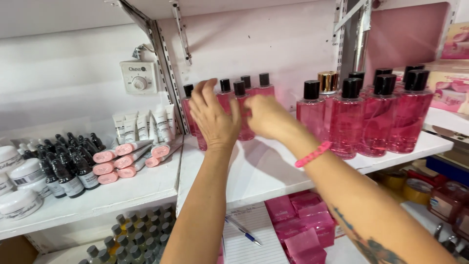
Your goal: The person arranges multiple pink liquid bottles on a white shelf, aligning them in rows and adjusting their positions by hand. The person also briefly handles a notepad and pen on the shelf below before continuing to organize the bottles.
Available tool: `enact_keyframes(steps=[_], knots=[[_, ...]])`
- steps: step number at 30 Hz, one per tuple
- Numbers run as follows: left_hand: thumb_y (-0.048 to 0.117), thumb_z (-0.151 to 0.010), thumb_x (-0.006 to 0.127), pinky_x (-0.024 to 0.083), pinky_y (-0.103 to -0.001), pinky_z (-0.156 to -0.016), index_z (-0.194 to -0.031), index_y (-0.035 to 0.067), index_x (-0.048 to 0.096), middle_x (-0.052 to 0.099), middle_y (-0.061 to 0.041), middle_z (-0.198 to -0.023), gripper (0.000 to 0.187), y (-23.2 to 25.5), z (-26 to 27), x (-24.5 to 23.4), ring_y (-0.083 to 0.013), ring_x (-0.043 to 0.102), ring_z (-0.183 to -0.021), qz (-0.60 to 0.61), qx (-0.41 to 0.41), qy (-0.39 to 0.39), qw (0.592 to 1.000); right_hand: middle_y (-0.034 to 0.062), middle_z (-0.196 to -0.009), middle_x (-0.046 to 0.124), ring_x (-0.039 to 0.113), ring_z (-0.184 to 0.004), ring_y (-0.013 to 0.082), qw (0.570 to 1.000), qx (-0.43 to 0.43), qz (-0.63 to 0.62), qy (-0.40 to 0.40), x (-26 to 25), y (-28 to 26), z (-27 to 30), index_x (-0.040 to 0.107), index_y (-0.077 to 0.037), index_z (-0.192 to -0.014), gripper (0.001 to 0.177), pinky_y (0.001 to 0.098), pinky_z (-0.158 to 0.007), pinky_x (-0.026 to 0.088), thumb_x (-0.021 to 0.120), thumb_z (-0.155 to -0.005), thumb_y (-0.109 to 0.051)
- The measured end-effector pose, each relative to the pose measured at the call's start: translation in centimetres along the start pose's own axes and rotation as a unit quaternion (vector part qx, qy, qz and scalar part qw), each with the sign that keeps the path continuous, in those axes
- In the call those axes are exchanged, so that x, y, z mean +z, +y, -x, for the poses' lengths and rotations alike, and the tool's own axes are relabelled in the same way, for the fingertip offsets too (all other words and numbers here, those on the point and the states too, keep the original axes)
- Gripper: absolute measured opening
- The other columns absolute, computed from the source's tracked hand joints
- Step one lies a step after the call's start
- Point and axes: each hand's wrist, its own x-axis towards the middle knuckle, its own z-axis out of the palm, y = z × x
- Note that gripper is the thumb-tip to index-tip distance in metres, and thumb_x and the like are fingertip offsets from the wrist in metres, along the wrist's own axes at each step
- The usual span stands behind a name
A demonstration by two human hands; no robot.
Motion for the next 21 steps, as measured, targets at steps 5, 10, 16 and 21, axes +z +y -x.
enact_keyframes(steps=[5, 10, 16, 21], knots=[[0.029, -0.092, 0.074, 0.049, -0.047, -0.101, -0.133, 0.008, 0.055, 0.064, -0.016, -0.126, 0.05, 4.4, 1.0, 0.9, -0.0344, 0.06, -0.116, 0.139, -0.024, -0.169, 0.975, 0.0145, -0.108, 0.076, 0.076, -0.092, 0.0287, 0.999, 0.038, 0.005, 0.025, -11.8, -2.3, 3.2, 0.074, -0.01, -0.117, 0.029, 0.0396, -0.086, 0.06, 0.069, -0.09, -0.02], [0.049, -0.08, 0.083, 0.05, -0.049, -0.095, -0.153, 0.006, 0.032, 0.054, -0.023, -0.137, 0.098, 11.5, 0.6, 0.4, -0.0368, 0.06, -0.119, 0.163, -0.177, -0.43, 0.87, 0.0163, -0.117, 0.075, 0.07, -0.108, 0.0328, 0.983, -0.064, 0.149, 0.088, -18.1, 2.7, 5.4, 0.075, -0.007, -0.12, 0.035, 0.0468, -0.104, 0.055, 0.073, -0.093, -0.028], [0.036, -0.069, 0.092, 0.058, -0.042, -0.099, -0.138, 0.003, 0.051, 0.071, -0.019, -0.125, 0.087, 12.4, 4.2, 3.4, -0.0301, 0.071, -0.112, 0.177, -0.202, -0.435, 0.859, 0.0187, -0.146, 0.049, 0.023, -0.145, 0.0409, 0.947, 0.063, 0.314, -0.018, -18.7, 8.3, 5.9, 0.067, -0.016, -0.134, 0.056, 0.0777, -0.114, 0.011, 0.074, -0.087, -0.045], [0.028, -0.072, 0.084, 0.063, -0.036, -0.082, -0.141, 0.009, 0.047, 0.071, -0.014, -0.115, 0.081, 11.5, 2.4, 0.5, -0.0236, 0.078, -0.094, 0.187, -0.355, -0.442, 0.802, 0.0165, -0.152, 0.045, 0.016, -0.151, 0.0386, 0.952, 0.069, 0.293, -0.048, -18.5, 9.1, 6.2, 0.072, -0.022, -0.129, 0.049, 0.0779, -0.116, 0.005, 0.073, -0.086, -0.046]])
